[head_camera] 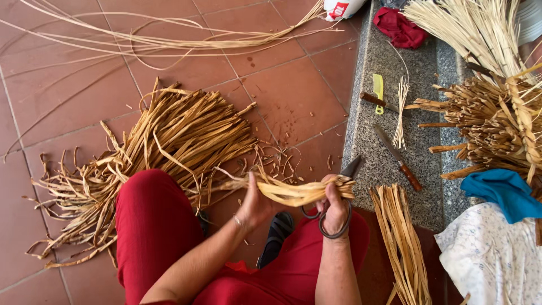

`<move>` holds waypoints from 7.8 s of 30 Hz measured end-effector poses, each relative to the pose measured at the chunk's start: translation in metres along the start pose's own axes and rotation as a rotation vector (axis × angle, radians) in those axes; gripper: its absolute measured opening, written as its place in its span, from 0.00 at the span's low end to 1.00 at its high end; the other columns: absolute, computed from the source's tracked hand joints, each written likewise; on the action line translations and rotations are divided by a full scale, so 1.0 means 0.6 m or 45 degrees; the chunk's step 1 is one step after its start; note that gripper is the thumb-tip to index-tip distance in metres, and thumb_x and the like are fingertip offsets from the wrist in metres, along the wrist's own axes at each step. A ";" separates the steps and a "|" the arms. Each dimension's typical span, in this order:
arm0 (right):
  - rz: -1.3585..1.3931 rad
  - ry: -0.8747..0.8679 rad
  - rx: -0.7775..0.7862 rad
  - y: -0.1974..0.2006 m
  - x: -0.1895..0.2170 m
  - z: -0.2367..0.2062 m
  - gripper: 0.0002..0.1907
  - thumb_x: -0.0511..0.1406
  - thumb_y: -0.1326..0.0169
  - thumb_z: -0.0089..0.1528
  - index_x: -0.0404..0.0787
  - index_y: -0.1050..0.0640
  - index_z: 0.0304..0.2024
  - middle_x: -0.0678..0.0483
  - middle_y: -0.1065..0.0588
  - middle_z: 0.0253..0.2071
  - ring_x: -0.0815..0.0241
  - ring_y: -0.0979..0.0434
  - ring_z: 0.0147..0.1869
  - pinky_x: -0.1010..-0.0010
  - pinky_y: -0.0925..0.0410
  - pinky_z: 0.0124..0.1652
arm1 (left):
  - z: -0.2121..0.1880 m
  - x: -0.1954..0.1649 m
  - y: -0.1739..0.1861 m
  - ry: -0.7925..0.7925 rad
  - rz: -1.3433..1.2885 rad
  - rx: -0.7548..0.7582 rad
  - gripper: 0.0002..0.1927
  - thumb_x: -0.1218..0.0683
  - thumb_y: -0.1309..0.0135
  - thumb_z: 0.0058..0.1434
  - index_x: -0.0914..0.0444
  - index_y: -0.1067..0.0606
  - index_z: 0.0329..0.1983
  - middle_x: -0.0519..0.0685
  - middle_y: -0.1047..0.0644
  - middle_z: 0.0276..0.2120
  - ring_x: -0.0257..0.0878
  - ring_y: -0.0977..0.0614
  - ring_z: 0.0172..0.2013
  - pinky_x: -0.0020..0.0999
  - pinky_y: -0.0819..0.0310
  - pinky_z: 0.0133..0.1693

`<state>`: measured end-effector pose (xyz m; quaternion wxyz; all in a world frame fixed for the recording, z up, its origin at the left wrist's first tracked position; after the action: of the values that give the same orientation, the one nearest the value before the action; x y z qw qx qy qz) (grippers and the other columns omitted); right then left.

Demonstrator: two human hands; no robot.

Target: The person sits cross-legged on a tiled floor and uses shears to trim the ends of dried plant strips. They repeatedly pick up strips from a pile, cut the ends, and place the trimmed pieces aside.

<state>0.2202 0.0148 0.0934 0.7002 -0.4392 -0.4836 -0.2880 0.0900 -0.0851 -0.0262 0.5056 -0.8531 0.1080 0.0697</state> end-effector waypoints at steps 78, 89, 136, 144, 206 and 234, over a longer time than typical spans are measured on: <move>-0.235 0.108 -0.200 -0.019 -0.027 0.027 0.35 0.60 0.64 0.69 0.40 0.29 0.60 0.63 0.38 0.25 0.77 0.43 0.22 0.84 0.47 0.21 | -0.061 -0.275 -0.143 -1.129 1.982 0.047 0.19 0.53 0.44 0.67 0.63 0.24 0.59 0.51 0.14 0.37 0.32 0.15 0.34 0.30 0.19 0.36; -0.321 -0.144 -0.004 -0.017 -0.055 0.047 0.45 0.64 0.67 0.66 0.36 0.31 0.66 0.60 0.29 0.30 0.72 0.31 0.29 0.80 0.35 0.29 | -0.064 -0.264 -0.137 -0.913 2.013 0.068 0.20 0.52 0.46 0.67 0.63 0.24 0.60 0.49 0.14 0.38 0.30 0.16 0.37 0.28 0.19 0.40; -0.847 -0.282 0.313 -0.087 -0.066 0.015 0.49 0.69 0.69 0.61 0.42 0.30 0.66 0.63 0.37 0.22 0.70 0.35 0.26 0.73 0.38 0.28 | -0.032 -0.261 -0.098 -0.708 1.660 0.145 0.17 0.50 0.47 0.70 0.64 0.19 0.55 0.38 0.24 0.27 0.24 0.30 0.27 0.23 0.31 0.27; -0.862 -0.228 0.204 -0.065 -0.075 0.023 0.43 0.64 0.71 0.66 0.40 0.25 0.60 0.62 0.39 0.22 0.70 0.38 0.25 0.73 0.40 0.26 | -0.036 -0.246 -0.102 -0.692 1.868 0.124 0.18 0.51 0.45 0.68 0.62 0.20 0.58 0.45 0.18 0.35 0.28 0.23 0.33 0.28 0.23 0.35; -0.356 -0.509 0.496 -0.141 -0.137 -0.015 0.44 0.65 0.68 0.67 0.31 0.28 0.54 0.61 0.34 0.24 0.72 0.35 0.23 0.78 0.39 0.23 | -0.039 -0.221 -0.084 -0.213 1.044 0.129 0.12 0.50 0.46 0.68 0.57 0.26 0.28 0.35 0.41 0.14 0.26 0.45 0.15 0.28 0.55 0.18; -0.253 -0.582 0.369 -0.146 -0.151 -0.025 0.48 0.69 0.71 0.61 0.39 0.29 0.60 0.59 0.29 0.28 0.70 0.30 0.27 0.76 0.35 0.29 | -0.049 -0.311 -0.077 -0.502 0.820 0.121 0.14 0.46 0.50 0.72 0.59 0.25 0.36 0.45 0.22 0.21 0.28 0.42 0.13 0.27 0.51 0.17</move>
<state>0.1208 -0.0396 0.0363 0.5969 -0.3384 -0.7057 -0.1768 -0.0785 -0.0683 0.0699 0.5080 -0.7212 0.2745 0.3828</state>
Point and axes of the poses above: each hand's wrist, its own z-axis towards the middle knuckle, its own y-axis out of the back of the hand, x = y × z, the point moved 10 cm from there along z, towards the middle knuckle
